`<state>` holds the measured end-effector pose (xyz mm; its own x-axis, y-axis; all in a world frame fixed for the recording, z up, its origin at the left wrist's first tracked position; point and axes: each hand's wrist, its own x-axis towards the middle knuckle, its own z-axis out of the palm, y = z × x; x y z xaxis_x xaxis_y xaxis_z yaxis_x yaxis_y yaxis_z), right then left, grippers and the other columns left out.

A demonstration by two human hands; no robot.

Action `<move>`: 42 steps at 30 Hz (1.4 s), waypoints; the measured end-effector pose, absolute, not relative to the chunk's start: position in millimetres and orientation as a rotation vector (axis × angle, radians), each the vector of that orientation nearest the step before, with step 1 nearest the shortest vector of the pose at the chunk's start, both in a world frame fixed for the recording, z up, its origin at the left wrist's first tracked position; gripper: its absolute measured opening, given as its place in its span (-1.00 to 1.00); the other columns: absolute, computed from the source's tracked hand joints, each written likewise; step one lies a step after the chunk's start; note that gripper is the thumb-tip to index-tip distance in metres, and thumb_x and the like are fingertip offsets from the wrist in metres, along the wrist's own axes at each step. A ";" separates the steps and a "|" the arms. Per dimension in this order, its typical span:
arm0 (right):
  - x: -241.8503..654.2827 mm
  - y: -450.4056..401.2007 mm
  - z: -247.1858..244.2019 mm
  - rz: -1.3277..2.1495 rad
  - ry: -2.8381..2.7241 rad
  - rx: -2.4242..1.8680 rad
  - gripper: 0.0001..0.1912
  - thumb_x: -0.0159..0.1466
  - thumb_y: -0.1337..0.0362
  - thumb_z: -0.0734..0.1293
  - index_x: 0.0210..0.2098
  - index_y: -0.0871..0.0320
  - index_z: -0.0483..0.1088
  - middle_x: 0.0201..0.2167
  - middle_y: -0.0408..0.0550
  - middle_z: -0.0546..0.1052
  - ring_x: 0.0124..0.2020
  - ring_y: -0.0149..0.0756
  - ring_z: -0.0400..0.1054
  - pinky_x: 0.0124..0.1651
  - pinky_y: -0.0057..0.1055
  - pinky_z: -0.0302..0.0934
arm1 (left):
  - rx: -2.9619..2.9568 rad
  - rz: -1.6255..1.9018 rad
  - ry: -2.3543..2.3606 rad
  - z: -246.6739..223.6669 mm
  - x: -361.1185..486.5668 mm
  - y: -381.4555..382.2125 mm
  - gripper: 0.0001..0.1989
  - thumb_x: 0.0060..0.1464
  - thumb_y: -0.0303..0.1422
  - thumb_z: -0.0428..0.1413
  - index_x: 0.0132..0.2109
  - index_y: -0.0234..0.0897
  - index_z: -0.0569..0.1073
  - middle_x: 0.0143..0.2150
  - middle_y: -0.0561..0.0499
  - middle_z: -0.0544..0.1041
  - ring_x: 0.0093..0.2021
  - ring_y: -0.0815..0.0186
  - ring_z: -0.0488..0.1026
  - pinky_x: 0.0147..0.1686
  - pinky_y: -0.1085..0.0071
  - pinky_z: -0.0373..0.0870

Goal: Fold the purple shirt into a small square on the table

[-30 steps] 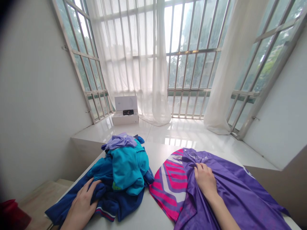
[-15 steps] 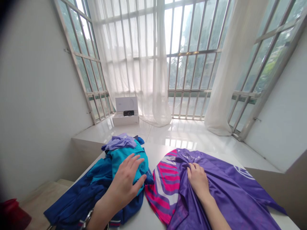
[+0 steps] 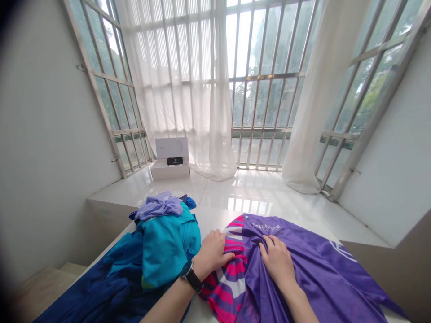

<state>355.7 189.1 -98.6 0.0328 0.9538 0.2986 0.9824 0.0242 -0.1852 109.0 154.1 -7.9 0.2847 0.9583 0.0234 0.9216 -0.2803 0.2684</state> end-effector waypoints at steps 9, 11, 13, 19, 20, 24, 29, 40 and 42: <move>376.2 198.7 -103.3 -0.055 -1.913 -2.076 -0.40 0.33 -0.01 0.09 0.19 0.16 0.42 0.20 0.13 0.42 0.20 0.04 0.29 0.21 -0.08 0.22 | 2.268 0.385 1.747 -15.8 102.1 158.5 -0.46 0.23 -0.03 0.06 0.09 -0.43 0.46 0.03 -0.30 0.47 0.07 -0.08 0.38 0.06 0.06 0.34; 382.2 199.9 -104.5 -0.048 -1.890 -2.110 -0.37 0.32 -0.05 0.08 0.21 0.15 0.40 0.21 0.13 0.40 0.23 0.05 0.27 0.22 -0.07 0.21 | 2.272 0.394 1.747 -16.5 101.0 158.1 -0.45 0.22 -0.05 0.08 0.12 -0.43 0.44 0.06 -0.31 0.46 0.09 -0.09 0.36 0.08 0.05 0.32; 388.7 201.2 -106.0 -0.051 -1.870 -2.145 -0.33 0.32 -0.07 0.06 0.23 0.15 0.38 0.23 0.14 0.39 0.24 0.06 0.25 0.24 -0.06 0.19 | 2.275 0.388 1.759 -16.3 100.4 157.4 -0.44 0.17 -0.05 0.12 0.13 -0.43 0.43 0.06 -0.31 0.46 0.10 -0.08 0.35 0.10 0.06 0.31; 402.7 205.1 -112.2 -0.067 -1.874 -2.167 -0.28 0.30 -0.11 0.03 0.24 0.18 0.36 0.25 0.15 0.37 0.27 0.05 0.23 0.26 -0.06 0.16 | 2.236 0.311 1.952 -13.4 103.0 156.1 -0.47 0.15 -0.04 0.16 0.04 -0.43 0.49 0.00 -0.31 0.47 0.05 -0.09 0.38 0.06 0.05 0.32; 403.4 205.5 -112.7 -0.066 -1.874 -2.166 -0.28 0.30 -0.12 0.03 0.24 0.17 0.36 0.25 0.15 0.37 0.27 0.05 0.23 0.26 -0.06 0.16 | 2.237 0.298 1.974 -13.4 103.6 156.3 -0.48 0.16 -0.05 0.15 0.03 -0.44 0.49 0.00 -0.31 0.48 0.04 -0.09 0.39 0.06 0.06 0.33; 403.4 205.6 -111.7 -0.056 -1.869 -2.181 -0.26 0.29 -0.12 0.02 0.24 0.18 0.35 0.26 0.15 0.36 0.27 0.05 0.22 0.27 -0.06 0.15 | 2.259 0.264 1.996 -14.7 104.6 156.6 -0.51 0.22 -0.06 0.11 0.02 -0.45 0.49 -0.04 -0.30 0.50 0.01 -0.06 0.43 0.03 0.09 0.36; 404.5 203.9 -108.8 -0.067 -1.849 -2.206 -0.27 0.30 -0.11 0.03 0.25 0.18 0.35 0.26 0.16 0.36 0.28 0.06 0.21 0.26 -0.07 0.15 | 2.259 0.233 1.972 -13.0 102.2 153.6 -0.53 0.27 -0.06 0.05 -0.01 -0.43 0.51 -0.09 -0.29 0.52 -0.03 -0.03 0.48 -0.03 0.16 0.39; 404.3 199.9 -102.9 -0.049 -1.764 -2.284 -0.26 0.30 -0.12 0.02 0.26 0.18 0.33 0.29 0.17 0.33 0.29 0.09 0.18 0.29 -0.04 0.10 | 1.788 0.857 1.517 -28.5 95.5 173.5 -0.81 0.31 -0.25 -0.04 -0.15 -0.23 0.40 -0.28 -0.09 0.57 -0.23 0.16 0.51 -0.21 0.34 0.33; 401.7 198.2 -100.6 -0.049 -1.765 -2.294 -0.25 0.31 -0.12 0.01 0.27 0.19 0.32 0.29 0.17 0.33 0.30 0.08 0.17 0.31 -0.05 0.08 | 1.483 1.082 1.366 -35.0 95.8 183.8 -0.84 0.28 -0.23 0.03 -0.19 -0.22 0.37 -0.36 0.00 0.53 -0.30 0.24 0.48 -0.28 0.41 0.32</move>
